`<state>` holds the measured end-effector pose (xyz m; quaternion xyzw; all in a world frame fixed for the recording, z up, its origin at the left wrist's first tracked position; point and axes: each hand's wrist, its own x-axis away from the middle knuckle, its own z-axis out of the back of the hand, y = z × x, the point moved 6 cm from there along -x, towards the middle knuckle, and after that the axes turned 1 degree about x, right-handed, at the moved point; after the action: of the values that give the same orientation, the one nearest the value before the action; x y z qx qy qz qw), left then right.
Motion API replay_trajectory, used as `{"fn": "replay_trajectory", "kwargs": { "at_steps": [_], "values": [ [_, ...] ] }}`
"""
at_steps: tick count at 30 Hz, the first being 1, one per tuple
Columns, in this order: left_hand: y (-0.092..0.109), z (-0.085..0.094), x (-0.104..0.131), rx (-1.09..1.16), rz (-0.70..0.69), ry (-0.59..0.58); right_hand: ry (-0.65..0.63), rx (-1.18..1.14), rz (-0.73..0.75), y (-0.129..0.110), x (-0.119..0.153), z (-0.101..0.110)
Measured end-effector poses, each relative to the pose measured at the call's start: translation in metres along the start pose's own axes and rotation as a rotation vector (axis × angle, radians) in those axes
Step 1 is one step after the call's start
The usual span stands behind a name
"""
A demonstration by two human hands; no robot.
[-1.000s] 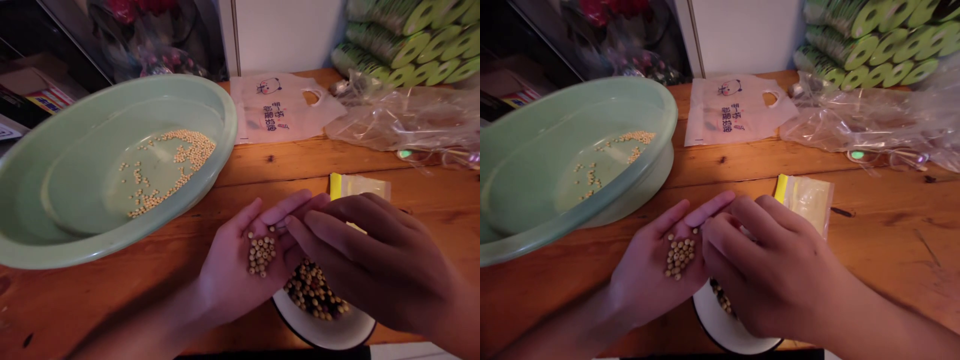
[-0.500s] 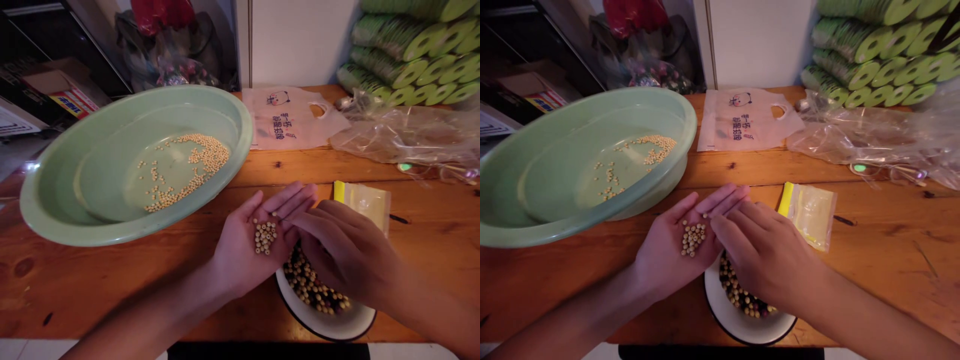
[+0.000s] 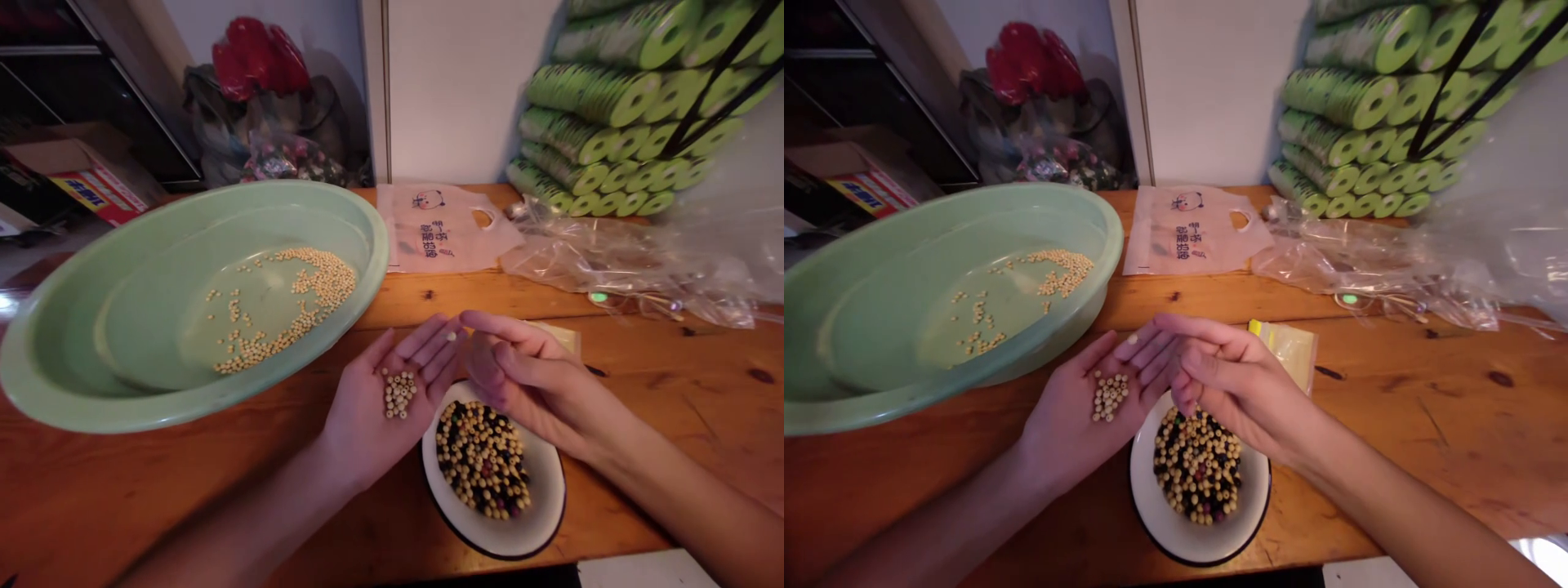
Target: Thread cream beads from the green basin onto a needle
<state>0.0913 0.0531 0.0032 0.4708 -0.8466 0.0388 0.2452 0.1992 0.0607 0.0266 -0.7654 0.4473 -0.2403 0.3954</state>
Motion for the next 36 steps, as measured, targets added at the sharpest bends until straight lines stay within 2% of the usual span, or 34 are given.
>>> {"fn": "replay_trajectory", "kwargs": {
  "at_steps": [5,13,20,25,30,36],
  "values": [
    [0.003,-0.001,0.0,-0.047,-0.032,-0.02,-0.079,-0.123,0.039,-0.003,-0.002,-0.003],
    [0.005,-0.001,0.0,-0.079,-0.049,0.0,-0.006,-0.142,0.035,-0.004,-0.005,0.001],
    [0.006,-0.001,0.0,-0.053,-0.06,0.056,0.009,-0.203,-0.007,0.002,-0.004,-0.002],
    [0.005,0.0,-0.003,-0.031,-0.056,0.036,0.065,-0.167,-0.031,0.006,-0.004,0.0],
    [0.005,0.002,-0.003,-0.042,-0.057,0.045,0.027,0.003,0.008,0.002,-0.001,-0.003],
    [0.006,-0.001,-0.001,-0.08,-0.034,0.059,-0.121,0.498,0.152,-0.002,0.012,-0.009]
  ]
}}
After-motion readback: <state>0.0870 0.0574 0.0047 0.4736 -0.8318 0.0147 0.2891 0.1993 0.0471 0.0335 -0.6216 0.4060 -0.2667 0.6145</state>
